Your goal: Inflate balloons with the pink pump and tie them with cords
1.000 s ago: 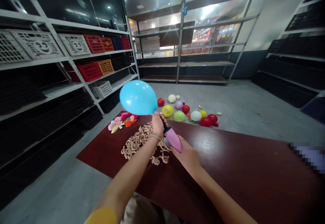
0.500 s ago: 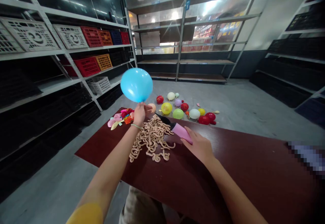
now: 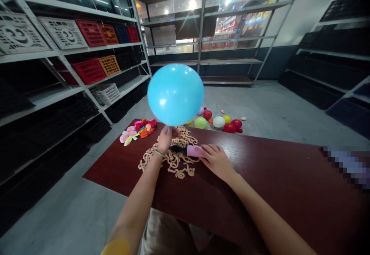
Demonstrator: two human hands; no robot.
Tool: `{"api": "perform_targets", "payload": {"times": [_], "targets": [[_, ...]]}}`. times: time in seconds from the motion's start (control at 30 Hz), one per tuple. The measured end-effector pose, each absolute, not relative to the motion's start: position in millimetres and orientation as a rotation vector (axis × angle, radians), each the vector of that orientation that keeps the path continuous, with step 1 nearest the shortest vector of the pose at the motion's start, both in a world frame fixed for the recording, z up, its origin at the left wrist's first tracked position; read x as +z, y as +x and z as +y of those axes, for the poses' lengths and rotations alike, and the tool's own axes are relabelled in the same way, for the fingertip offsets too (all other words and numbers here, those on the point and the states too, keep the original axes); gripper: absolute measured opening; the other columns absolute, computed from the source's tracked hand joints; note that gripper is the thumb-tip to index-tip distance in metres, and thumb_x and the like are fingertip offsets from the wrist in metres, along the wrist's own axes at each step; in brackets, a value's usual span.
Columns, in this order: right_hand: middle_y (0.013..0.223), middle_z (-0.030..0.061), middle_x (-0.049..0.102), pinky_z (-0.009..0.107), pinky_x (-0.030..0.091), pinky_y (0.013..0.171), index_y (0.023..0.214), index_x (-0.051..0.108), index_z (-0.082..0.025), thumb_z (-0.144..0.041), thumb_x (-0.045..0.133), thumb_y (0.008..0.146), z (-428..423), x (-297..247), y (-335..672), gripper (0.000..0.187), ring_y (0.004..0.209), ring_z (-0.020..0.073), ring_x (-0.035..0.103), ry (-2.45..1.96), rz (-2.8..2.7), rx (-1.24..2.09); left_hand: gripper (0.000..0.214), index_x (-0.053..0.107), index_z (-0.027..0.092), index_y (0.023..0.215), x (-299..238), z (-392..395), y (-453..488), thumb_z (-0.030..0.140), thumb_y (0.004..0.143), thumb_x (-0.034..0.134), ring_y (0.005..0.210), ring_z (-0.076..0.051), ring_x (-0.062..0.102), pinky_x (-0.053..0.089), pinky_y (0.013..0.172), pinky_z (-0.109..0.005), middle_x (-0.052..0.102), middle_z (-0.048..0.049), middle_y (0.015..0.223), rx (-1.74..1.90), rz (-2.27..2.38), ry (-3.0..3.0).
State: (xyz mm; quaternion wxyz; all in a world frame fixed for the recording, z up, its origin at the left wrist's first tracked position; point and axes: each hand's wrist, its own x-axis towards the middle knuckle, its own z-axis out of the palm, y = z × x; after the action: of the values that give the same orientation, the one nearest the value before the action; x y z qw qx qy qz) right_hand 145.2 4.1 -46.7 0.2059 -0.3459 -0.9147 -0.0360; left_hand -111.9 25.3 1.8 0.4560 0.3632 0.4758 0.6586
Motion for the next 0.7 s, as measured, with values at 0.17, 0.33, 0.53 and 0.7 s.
{"api": "perform_targets", "payload": {"times": [0.17,0.33,0.53,0.7], "targets": [[0.135,0.0071,0.060,0.043,0.039,0.099,0.138,0.055,-0.027,-0.034,0.048,0.099,7.6,-51.1,147.8,0.041,0.117,0.0251,0.053,-0.869,-2.529,-0.123,0.032,0.055,0.020,0.072,-25.3,23.4,-99.6,0.042,0.095,0.050,0.059,-0.017,0.063,0.052,0.060,-0.027,0.064,-0.0047,0.065,1.567,1.277,1.192],[0.130,0.0094,0.063,0.045,0.045,0.097,0.135,0.058,-0.024,-0.036,0.055,0.095,8.6,-54.3,145.7,0.042,0.113,0.0262,0.057,-0.812,-2.443,-0.150,0.032,0.050,0.021,0.076,-34.8,21.3,-96.1,0.042,0.098,0.039,0.061,-0.018,0.062,0.050,0.065,-0.031,0.064,-0.0021,0.065,1.429,1.344,1.399],[0.128,0.0099,0.064,0.048,0.050,0.099,0.132,0.060,-0.023,-0.036,0.059,0.093,7.8,-51.5,144.9,0.041,0.115,0.0269,0.059,-0.794,-2.409,-0.168,0.037,0.052,0.022,0.071,-32.6,18.1,-93.8,0.038,0.099,0.035,0.066,-0.017,0.060,0.044,0.070,-0.030,0.063,-0.0019,0.066,1.301,1.547,1.588],[0.125,0.0097,0.066,0.047,0.047,0.110,0.148,0.041,-0.020,-0.015,0.057,0.093,7.7,-27.9,150.8,0.057,0.130,0.0258,0.053,-0.639,-2.246,-0.435,0.044,0.052,0.021,0.064,-27.3,11.6,-90.8,0.040,0.099,0.034,0.064,-0.017,0.057,0.041,0.069,-0.029,0.061,-0.0017,0.063,1.254,1.580,1.710]]}}
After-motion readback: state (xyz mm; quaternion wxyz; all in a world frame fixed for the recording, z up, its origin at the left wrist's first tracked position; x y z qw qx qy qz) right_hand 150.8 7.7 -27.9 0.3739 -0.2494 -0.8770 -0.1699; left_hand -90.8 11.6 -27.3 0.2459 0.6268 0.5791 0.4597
